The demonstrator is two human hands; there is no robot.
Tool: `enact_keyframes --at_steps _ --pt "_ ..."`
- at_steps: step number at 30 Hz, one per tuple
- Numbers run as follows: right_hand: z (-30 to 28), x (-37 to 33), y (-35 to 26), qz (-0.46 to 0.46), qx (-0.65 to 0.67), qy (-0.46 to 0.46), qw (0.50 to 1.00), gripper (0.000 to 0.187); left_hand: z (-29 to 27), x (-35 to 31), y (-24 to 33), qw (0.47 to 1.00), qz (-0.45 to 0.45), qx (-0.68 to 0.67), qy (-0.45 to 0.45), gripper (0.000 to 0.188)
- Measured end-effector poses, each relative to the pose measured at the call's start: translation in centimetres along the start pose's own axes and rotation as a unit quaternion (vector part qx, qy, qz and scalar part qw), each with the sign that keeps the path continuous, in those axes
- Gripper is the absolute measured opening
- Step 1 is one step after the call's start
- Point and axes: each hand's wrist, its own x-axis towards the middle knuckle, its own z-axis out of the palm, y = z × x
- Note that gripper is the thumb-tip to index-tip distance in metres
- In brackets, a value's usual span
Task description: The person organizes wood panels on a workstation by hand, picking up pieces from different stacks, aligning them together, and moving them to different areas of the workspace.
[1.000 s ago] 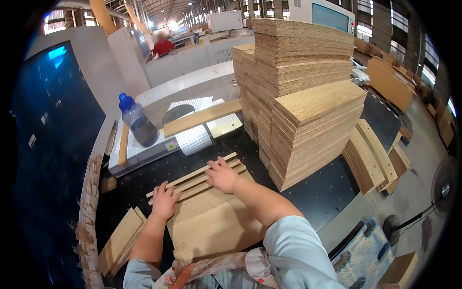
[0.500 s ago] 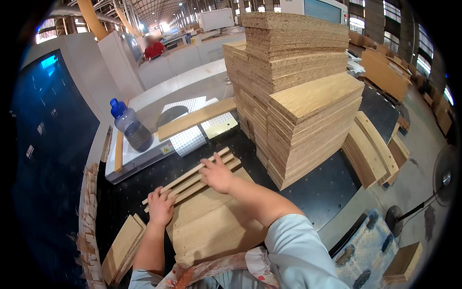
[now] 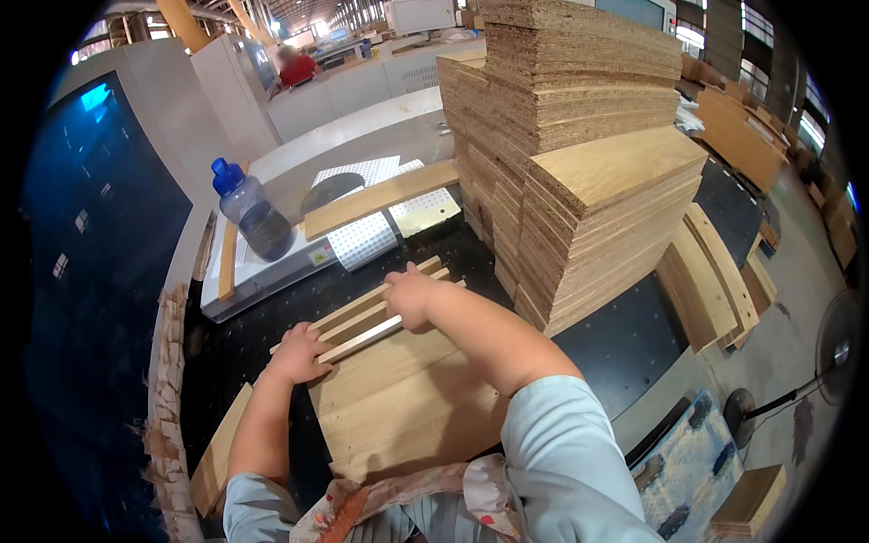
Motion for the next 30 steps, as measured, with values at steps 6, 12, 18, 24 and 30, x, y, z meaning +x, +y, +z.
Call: enact_keyframes --at_steps 6,12,18,24,30 --pt "2.1 -1.8 -1.2 -0.042 -0.146 0.181 0.972 0.016 1.9 -2.0 2.2 0.96 0.012 0.108 0.258 0.029" --pt "8.4 -2.1 -2.2 -0.02 -0.131 0.315 0.94 0.016 6.9 -3.6 3.7 0.961 -0.014 0.104 0.255 0.024" --pt "9.3 -1.9 -2.8 0.014 -0.109 0.305 0.946 0.017 6.8 -2.8 3.3 0.951 -0.01 0.111 0.289 0.022" --pt "9.7 -1.9 -2.4 0.028 -0.111 0.332 0.936 0.017 7.1 -2.8 3.6 0.938 0.007 0.116 0.327 0.022" --pt "7.0 -1.4 -2.2 0.036 -0.101 0.305 0.946 0.015 4.5 -2.6 2.9 0.95 0.001 0.098 0.298 0.03"
